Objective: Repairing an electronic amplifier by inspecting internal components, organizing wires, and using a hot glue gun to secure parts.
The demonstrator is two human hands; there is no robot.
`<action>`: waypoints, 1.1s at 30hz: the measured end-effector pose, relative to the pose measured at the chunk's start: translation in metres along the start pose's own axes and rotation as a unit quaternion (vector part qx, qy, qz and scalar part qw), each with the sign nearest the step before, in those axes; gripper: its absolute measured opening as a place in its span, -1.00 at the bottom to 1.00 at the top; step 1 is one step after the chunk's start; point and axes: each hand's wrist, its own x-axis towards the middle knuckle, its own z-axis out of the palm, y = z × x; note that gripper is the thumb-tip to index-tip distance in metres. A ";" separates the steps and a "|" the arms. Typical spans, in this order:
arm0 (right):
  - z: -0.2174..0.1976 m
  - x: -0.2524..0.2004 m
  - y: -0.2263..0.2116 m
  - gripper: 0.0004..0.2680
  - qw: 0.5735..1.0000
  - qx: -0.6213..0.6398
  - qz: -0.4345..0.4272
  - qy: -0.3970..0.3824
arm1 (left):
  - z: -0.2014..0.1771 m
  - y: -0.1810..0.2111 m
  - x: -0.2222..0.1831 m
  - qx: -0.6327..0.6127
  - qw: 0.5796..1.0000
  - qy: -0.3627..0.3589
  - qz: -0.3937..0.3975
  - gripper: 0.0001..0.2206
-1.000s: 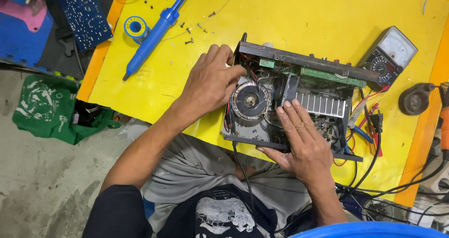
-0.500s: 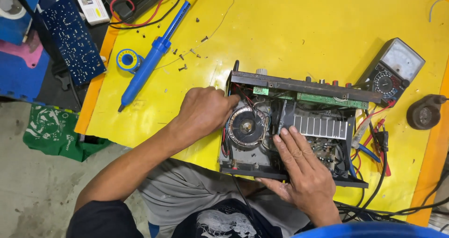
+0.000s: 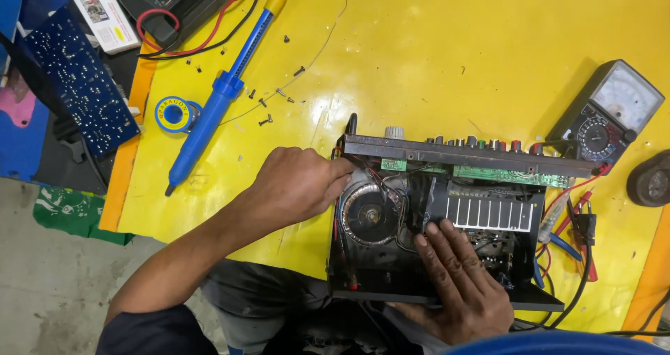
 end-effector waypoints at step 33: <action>-0.012 0.012 0.001 -0.34 0.997 0.076 -0.003 0.027 | -0.015 0.021 0.043 0.146 0.971 -0.191 0.007 -0.61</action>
